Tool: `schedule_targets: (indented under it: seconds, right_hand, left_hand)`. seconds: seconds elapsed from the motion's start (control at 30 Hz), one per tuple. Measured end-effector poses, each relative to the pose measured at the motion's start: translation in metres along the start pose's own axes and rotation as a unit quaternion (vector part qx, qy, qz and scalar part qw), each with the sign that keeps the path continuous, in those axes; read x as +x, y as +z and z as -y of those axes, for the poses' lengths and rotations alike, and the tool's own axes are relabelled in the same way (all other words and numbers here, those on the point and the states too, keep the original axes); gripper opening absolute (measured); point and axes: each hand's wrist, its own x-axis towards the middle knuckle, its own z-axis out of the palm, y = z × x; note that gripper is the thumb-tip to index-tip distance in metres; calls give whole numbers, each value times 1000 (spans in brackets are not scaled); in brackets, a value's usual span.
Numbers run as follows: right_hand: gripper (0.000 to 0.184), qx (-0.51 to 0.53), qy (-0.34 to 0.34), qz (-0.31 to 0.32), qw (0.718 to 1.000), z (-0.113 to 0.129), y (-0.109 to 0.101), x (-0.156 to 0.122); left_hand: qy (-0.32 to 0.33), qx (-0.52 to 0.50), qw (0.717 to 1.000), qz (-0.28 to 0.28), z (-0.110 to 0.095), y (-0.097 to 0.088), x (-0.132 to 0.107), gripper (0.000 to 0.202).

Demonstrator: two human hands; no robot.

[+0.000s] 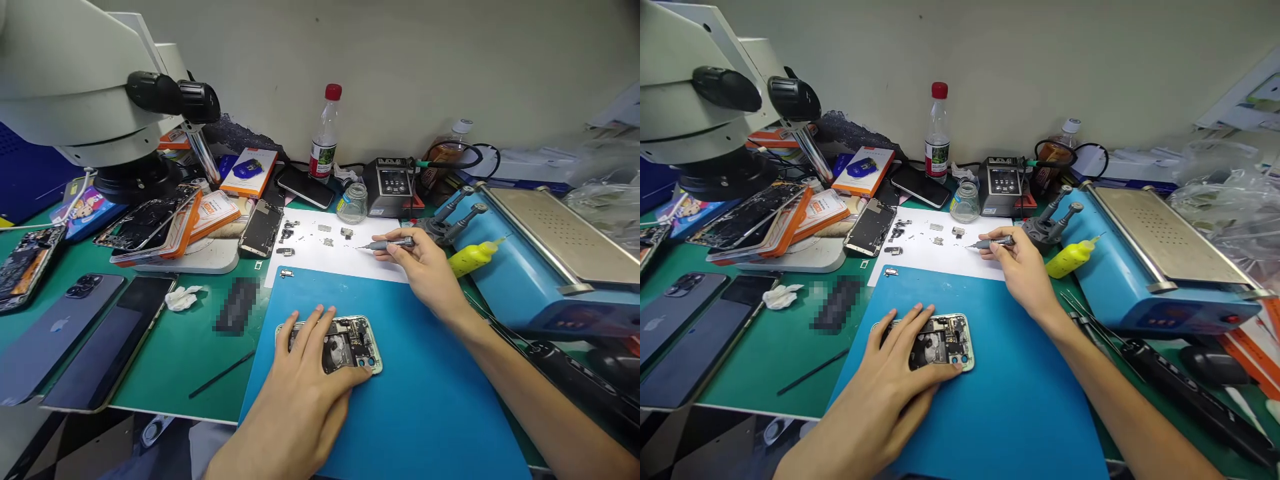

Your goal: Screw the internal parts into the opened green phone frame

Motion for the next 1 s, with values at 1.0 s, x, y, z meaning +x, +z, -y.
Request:
schedule_targets:
  seconds: [1.0]
  right_hand:
    - [77, 233, 157, -11, 960, 37, 60, -148]
  left_hand:
    - [3, 29, 1000, -10, -5, -5, 3, 38]
